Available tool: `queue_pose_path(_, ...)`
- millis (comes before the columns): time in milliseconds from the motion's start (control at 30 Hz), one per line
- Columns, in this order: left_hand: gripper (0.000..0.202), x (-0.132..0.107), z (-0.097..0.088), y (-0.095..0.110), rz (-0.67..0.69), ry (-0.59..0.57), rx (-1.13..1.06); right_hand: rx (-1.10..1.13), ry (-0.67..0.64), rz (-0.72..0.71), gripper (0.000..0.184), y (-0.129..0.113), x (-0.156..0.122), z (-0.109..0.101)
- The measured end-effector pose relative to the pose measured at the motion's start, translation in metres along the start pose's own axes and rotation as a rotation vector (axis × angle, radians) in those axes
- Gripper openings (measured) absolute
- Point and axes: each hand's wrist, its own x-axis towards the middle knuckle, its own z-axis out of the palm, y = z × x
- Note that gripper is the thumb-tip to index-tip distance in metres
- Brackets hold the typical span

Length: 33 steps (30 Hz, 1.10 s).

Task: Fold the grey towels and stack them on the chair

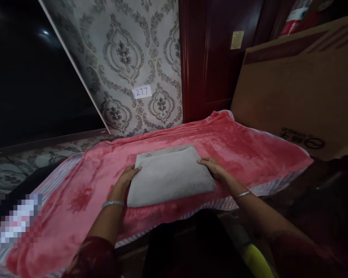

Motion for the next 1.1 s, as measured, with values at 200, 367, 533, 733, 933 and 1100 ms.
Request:
queue_pose_path(200, 0.036, 0.014, -0.008, -0.022, -0.167, -0.047, 0.106, 0.009, 0.025, -0.091, 0.041, 0.018, 0.004, -0.001)
queue_pose_path(367, 0.063, -0.017, -0.015, -0.027, -0.108, -0.093, 0.095, -0.005, 0.042, -0.127, 0.045, 0.017, 0.002, -0.004)
queue_pose_path(533, 0.077, -0.043, -0.021, -0.032, -0.155, 0.009, 0.134, -0.018, 0.032, -0.068, 0.042, 0.012, 0.001, -0.004)
queue_pose_path(733, 0.076, -0.013, -0.017, -0.031, -0.164, -0.016, 0.061, 0.026, -0.008, 0.073, 0.024, 0.003, 0.009, 0.000)
queue_pose_path(933, 0.088, 0.005, -0.011, -0.031, 0.064, -0.157, 0.128, 0.020, -0.049, 0.002, 0.024, -0.005, 0.010, 0.005)
queue_pose_path(1100, 0.085, -0.002, -0.020, -0.018, 0.202, -0.103, 0.191, 0.024, -0.097, -0.191, 0.031, -0.030, 0.014, 0.009)
